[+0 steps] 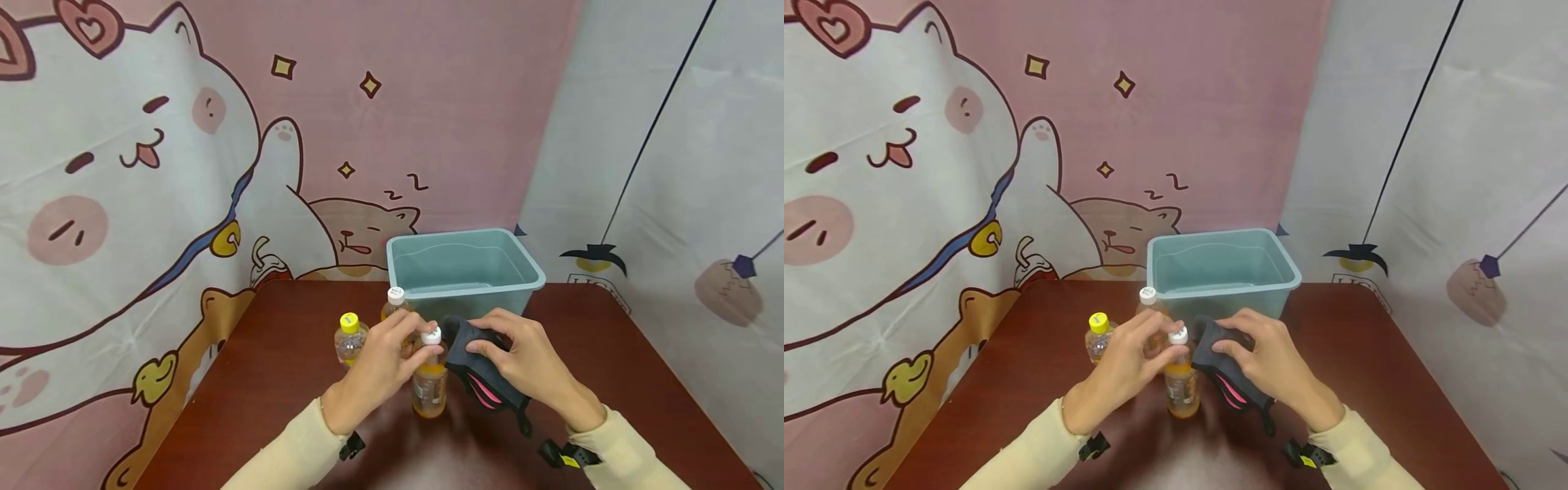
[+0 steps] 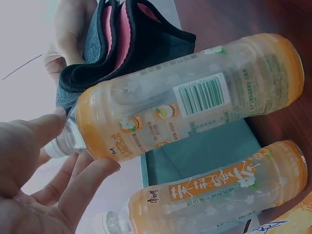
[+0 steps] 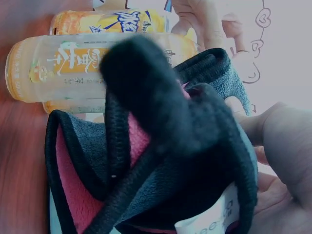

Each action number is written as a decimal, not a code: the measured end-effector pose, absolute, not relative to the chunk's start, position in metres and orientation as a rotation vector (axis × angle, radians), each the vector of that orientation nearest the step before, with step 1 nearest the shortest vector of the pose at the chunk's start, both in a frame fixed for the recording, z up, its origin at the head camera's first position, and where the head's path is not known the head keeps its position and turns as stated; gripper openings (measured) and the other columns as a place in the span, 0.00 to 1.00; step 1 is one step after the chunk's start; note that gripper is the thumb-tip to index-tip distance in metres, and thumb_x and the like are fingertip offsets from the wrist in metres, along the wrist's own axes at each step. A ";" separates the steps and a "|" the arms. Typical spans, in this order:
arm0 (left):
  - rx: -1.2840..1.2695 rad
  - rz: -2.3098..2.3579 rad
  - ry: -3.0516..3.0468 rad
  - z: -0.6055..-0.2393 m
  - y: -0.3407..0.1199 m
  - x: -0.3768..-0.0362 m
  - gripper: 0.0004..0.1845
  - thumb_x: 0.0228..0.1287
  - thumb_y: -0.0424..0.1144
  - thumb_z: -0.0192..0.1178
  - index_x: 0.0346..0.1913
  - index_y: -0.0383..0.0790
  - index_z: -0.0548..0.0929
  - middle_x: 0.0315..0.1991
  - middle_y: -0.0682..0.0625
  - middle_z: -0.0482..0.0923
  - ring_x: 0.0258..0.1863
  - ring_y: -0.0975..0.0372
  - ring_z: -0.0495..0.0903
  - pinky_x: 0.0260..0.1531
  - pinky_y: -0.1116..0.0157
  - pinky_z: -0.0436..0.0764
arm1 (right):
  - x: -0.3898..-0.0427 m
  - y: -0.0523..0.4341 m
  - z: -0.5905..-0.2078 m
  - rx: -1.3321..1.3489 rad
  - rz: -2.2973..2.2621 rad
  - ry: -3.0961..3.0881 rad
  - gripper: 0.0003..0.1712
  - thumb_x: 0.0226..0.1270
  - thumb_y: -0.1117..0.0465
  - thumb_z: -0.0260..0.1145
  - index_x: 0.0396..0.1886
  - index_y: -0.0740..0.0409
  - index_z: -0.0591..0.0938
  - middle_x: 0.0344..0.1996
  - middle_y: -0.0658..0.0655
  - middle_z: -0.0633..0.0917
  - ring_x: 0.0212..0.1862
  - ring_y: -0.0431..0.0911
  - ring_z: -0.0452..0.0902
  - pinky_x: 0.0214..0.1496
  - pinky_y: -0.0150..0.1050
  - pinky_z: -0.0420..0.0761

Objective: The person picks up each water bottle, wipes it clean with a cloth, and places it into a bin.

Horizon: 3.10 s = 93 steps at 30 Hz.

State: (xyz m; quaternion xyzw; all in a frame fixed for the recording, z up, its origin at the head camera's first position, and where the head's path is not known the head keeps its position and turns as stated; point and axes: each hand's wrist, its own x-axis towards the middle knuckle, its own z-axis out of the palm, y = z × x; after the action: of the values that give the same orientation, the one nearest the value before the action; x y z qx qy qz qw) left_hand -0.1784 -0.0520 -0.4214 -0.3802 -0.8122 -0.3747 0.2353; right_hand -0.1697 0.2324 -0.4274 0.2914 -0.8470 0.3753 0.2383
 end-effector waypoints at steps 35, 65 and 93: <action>-1.166 -1.344 -2.278 -0.418 -0.057 -0.177 0.13 0.70 0.30 0.81 0.54 0.42 0.95 0.54 0.48 0.92 0.56 0.57 0.95 0.57 0.70 0.93 | -0.162 0.212 -0.428 0.869 1.049 -2.549 0.14 0.70 0.65 0.86 0.52 0.50 0.96 0.44 0.42 0.92 0.44 0.31 0.87 0.42 0.32 0.89; -1.167 -1.250 -2.231 -0.416 -0.059 -0.181 0.11 0.72 0.31 0.79 0.54 0.42 0.94 0.53 0.49 0.93 0.53 0.58 0.96 0.51 0.70 0.94 | -0.174 0.210 -0.488 0.940 0.950 -2.779 0.10 0.73 0.64 0.85 0.48 0.54 0.92 0.44 0.46 0.90 0.47 0.36 0.88 0.46 0.35 0.90; -1.126 -1.239 -2.290 -0.421 -0.061 -0.176 0.13 0.72 0.32 0.79 0.56 0.44 0.94 0.54 0.51 0.92 0.47 0.62 0.92 0.44 0.72 0.91 | -0.166 0.207 -0.509 0.953 0.956 -2.843 0.11 0.73 0.62 0.85 0.49 0.58 0.92 0.44 0.49 0.90 0.45 0.36 0.89 0.45 0.34 0.90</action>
State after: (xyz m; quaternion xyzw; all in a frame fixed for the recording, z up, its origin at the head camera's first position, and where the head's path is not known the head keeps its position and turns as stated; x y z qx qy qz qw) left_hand -0.1758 -0.0605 -0.4206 -0.3923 -0.7979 -0.4317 0.1520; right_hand -0.1662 0.2075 -0.5085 0.3029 -0.9033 0.3037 -0.0027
